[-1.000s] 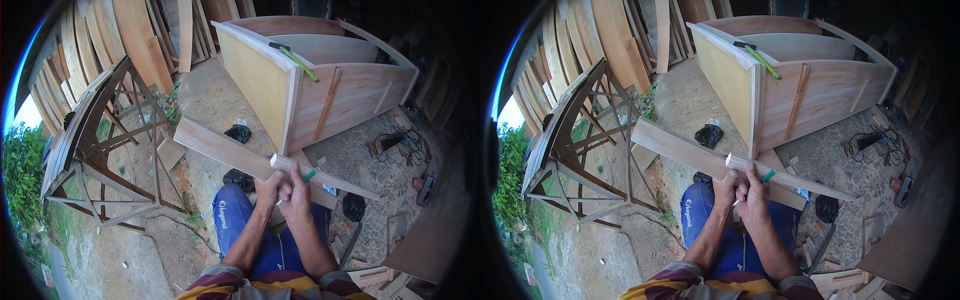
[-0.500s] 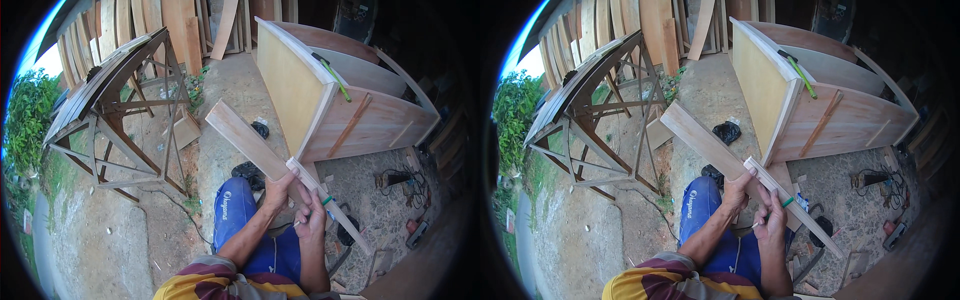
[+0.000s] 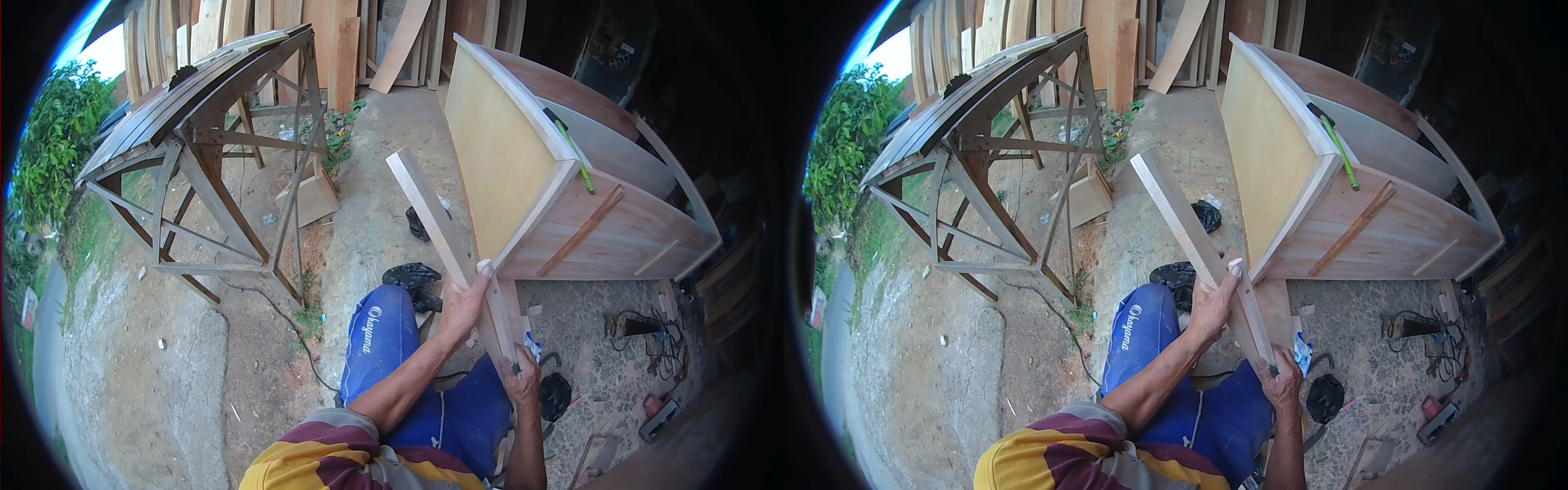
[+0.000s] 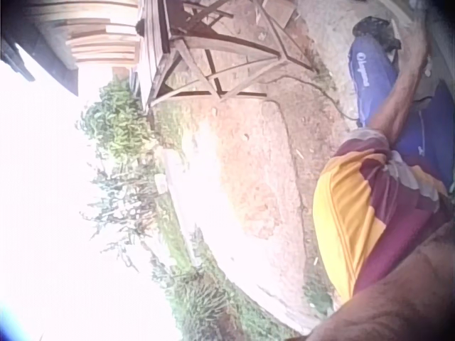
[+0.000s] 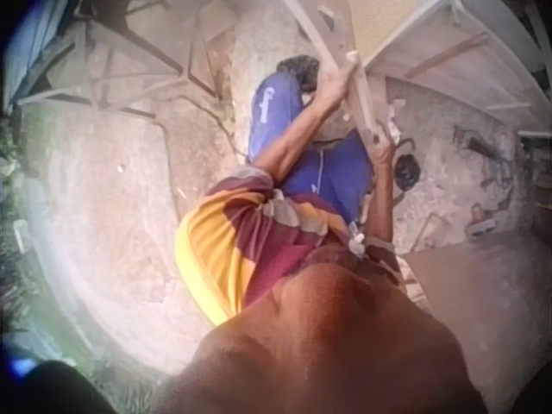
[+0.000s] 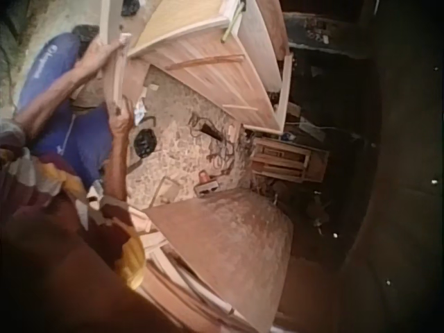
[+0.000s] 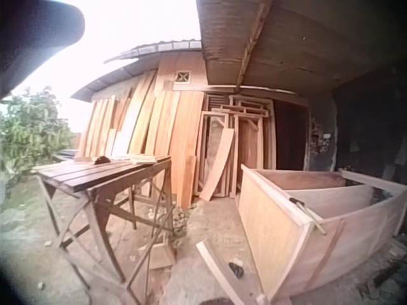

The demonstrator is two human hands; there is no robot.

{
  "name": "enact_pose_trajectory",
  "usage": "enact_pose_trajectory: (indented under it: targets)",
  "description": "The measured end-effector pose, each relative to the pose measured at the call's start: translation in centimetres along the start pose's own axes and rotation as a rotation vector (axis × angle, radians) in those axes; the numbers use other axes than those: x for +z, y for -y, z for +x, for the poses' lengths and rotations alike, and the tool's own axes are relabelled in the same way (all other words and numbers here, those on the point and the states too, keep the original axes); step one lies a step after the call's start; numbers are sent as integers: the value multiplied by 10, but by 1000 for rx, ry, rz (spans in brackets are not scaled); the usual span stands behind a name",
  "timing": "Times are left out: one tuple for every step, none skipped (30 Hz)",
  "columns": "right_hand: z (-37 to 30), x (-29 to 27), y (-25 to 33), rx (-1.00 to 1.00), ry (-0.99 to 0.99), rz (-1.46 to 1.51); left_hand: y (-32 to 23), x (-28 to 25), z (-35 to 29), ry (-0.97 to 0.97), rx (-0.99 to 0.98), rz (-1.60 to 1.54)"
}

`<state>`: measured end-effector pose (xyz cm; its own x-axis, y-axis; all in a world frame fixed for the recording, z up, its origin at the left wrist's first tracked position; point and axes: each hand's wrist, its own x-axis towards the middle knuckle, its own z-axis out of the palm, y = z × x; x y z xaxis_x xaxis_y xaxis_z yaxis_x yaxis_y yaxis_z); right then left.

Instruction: The person measures and marks wooden planks using a ruler and pencil. They then apply glue to the edges of the planks and assemble them into a cross-shaped structure. The person works on the floor in a workshop environment.

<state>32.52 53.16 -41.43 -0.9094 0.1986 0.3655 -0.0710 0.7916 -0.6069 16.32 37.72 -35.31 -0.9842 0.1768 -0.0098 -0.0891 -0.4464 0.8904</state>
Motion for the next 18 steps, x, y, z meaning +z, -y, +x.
enact_pose_trajectory:
  targets:
    - [3, -1, -2, 22, 40, 81, 13, -5, 4, -26, 66, 57]
    - [5, -4, -4, 44, 68, 91, 13, -4, 6, -46, 132, 110]
    - [7, -8, -6, 66, 94, 100, 13, -1, 8, -70, 181, 63]
    - [9, -12, -8, 90, 119, 109, 13, 2, 11, -93, 228, 15]
    - [11, -19, -11, 112, 129, 98, 8, 8, 14, -109, 275, -37]
    - [14, -29, -13, 136, 135, 85, 2, 12, 21, -74, 336, -32]
    - [10, -37, -12, 178, 135, 76, -5, 13, 26, -26, 384, -22]
    - [11, -40, -7, 178, 66, 46, -21, 10, 29, -34, 361, -72]
    - [17, -45, -5, 247, 63, 10, -41, 6, 36, -39, 334, -123]
    - [11, -47, -24, 249, 37, -107, -72, 7, 36, -59, 326, -151]
    - [5, -49, -31, 306, -8, -181, -88, -1, 45, -34, 345, -132]
    - [-8, -47, -53, 384, -37, -214, -113, -4, 49, -33, 320, -125]
    - [-23, -45, -69, 387, -117, -228, -131, -7, 57, -113, 388, -131]
    - [-38, -44, -81, 510, -87, -257, -149, -15, 63, -68, 389, -160]
    - [-55, -44, -98, 593, -104, -290, -165, -24, 70, 68, 439, -191]
    - [-81, -38, -115, 674, -112, -315, -178, -29, 75, 67, 423, -158]
    - [-110, -32, -124, 785, -97, -322, -188, -32, 80, 41, 440, -66]
    - [-126, -26, -132, 861, -79, -311, -206, -69, 106, 343, 384, -158]
